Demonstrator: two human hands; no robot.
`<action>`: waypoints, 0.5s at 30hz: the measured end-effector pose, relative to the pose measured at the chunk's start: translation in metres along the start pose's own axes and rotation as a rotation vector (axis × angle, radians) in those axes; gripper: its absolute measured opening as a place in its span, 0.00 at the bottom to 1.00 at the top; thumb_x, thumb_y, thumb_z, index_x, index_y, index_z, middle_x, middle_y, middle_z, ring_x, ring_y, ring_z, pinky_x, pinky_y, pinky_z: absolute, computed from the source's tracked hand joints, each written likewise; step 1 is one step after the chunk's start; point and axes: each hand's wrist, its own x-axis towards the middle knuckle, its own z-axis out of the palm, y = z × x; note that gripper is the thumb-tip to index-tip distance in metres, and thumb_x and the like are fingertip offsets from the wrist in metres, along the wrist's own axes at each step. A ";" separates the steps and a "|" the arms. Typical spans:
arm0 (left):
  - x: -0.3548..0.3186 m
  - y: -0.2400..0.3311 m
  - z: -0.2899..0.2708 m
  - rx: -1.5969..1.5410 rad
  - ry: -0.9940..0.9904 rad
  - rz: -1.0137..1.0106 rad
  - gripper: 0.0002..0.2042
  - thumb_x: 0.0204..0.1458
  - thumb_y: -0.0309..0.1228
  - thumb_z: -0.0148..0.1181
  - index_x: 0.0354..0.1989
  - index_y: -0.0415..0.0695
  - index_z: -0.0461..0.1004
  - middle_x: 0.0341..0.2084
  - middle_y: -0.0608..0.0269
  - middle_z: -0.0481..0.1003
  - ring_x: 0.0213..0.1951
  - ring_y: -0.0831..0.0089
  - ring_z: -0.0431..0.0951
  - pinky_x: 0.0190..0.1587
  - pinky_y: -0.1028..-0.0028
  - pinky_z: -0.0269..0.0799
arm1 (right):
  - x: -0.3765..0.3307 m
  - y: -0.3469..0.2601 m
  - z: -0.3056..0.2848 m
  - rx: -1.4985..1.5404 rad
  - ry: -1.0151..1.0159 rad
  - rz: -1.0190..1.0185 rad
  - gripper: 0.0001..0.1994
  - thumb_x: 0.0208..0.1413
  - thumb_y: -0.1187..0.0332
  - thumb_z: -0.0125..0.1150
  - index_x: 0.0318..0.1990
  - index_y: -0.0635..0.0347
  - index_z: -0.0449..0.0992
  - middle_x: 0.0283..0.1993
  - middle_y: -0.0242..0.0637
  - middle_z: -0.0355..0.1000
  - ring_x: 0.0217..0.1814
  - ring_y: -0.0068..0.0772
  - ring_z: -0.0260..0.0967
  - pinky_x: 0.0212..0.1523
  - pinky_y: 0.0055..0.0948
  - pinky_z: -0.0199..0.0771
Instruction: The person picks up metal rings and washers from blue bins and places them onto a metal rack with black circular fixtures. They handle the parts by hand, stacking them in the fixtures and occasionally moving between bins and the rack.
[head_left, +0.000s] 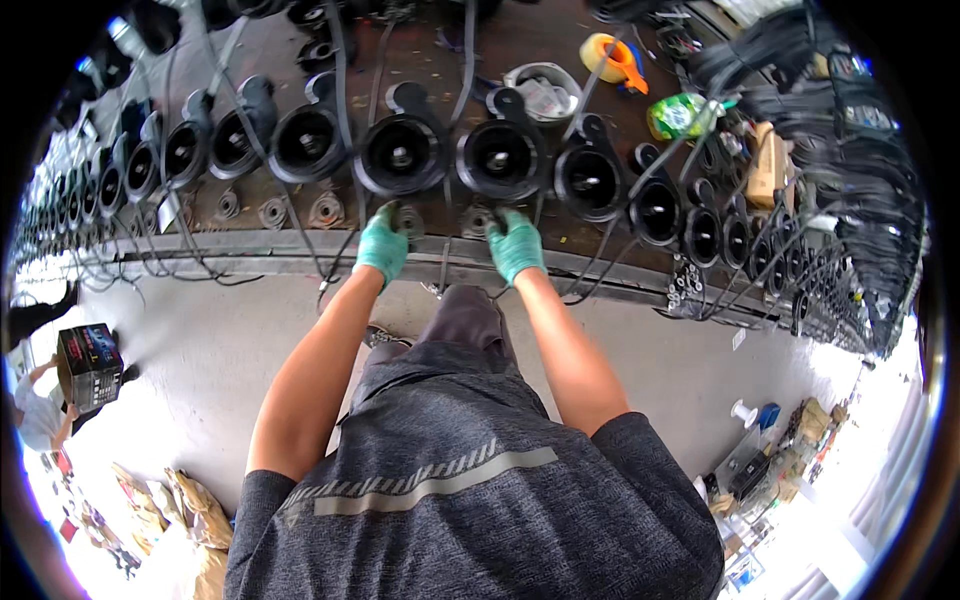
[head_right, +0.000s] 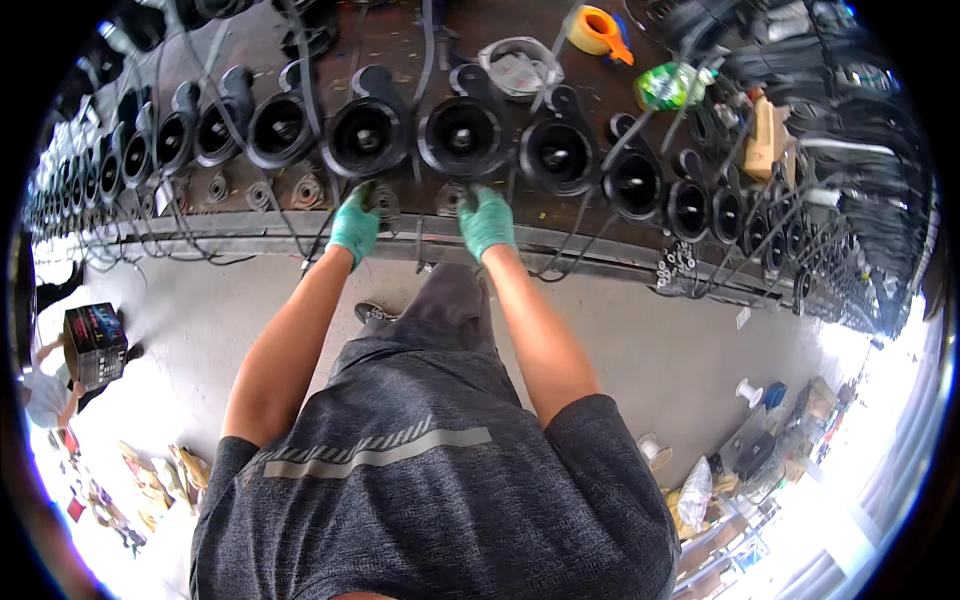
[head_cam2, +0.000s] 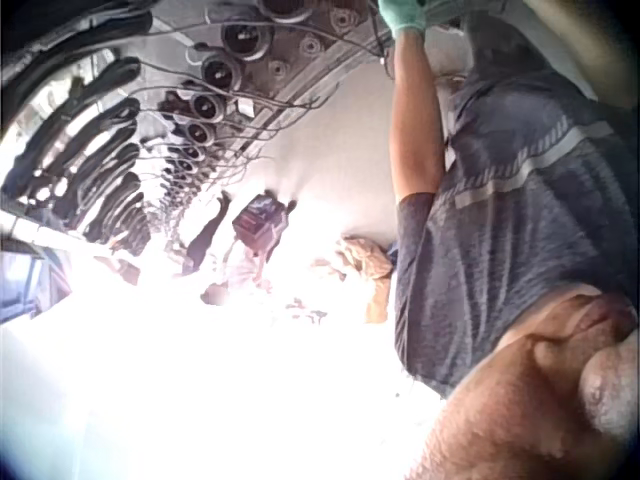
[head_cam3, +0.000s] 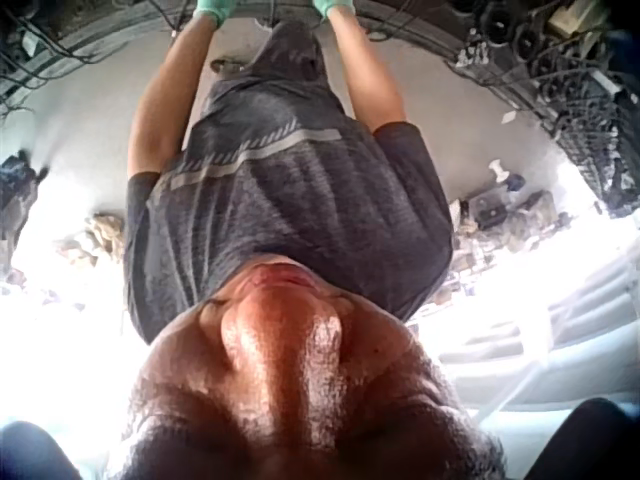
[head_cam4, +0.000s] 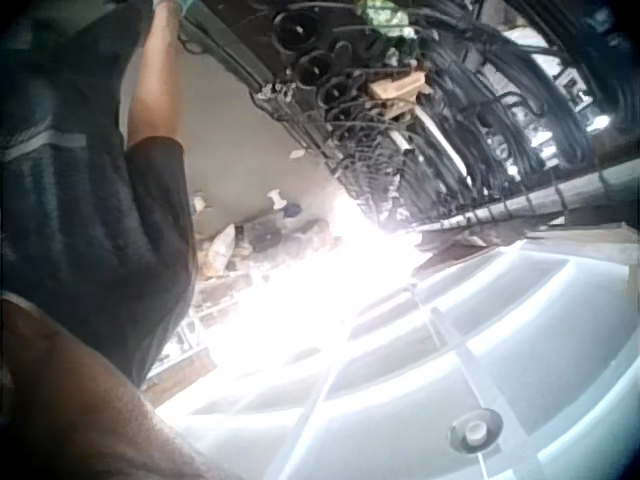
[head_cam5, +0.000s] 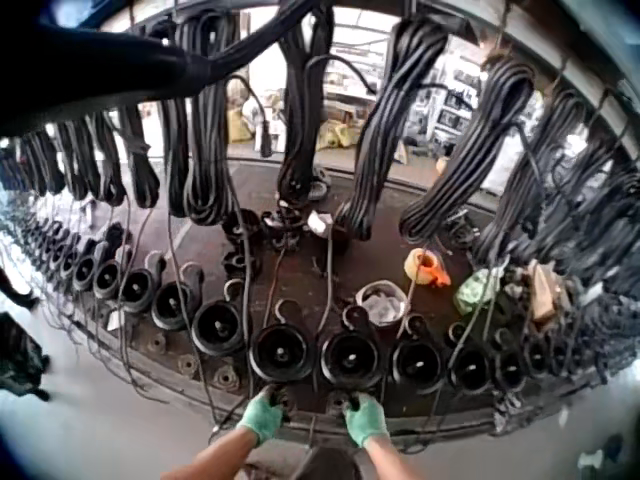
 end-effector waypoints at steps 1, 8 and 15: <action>-0.007 0.027 0.008 0.217 0.082 0.162 0.25 0.47 0.21 0.58 0.59 0.39 0.73 0.51 0.44 0.77 0.52 0.45 0.76 0.59 0.60 0.70 | -0.002 0.019 -0.007 -0.041 0.023 -0.094 0.15 0.55 0.66 0.61 0.47 0.63 0.79 0.45 0.57 0.77 0.50 0.61 0.74 0.52 0.51 0.75; -0.035 0.071 0.005 0.468 0.003 0.136 0.25 0.54 0.20 0.60 0.62 0.40 0.71 0.57 0.47 0.75 0.60 0.54 0.74 0.62 0.64 0.68 | -0.005 0.029 -0.016 0.100 -0.111 -0.202 0.14 0.51 0.73 0.58 0.46 0.64 0.76 0.47 0.58 0.74 0.51 0.62 0.71 0.54 0.50 0.73; -0.073 0.059 -0.018 0.141 0.115 -0.031 0.27 0.58 0.14 0.52 0.68 0.41 0.65 0.64 0.56 0.70 0.63 0.68 0.71 0.61 0.70 0.69 | -0.013 0.024 -0.030 0.204 -0.210 -0.228 0.14 0.53 0.73 0.61 0.48 0.63 0.76 0.50 0.56 0.74 0.53 0.59 0.72 0.55 0.48 0.74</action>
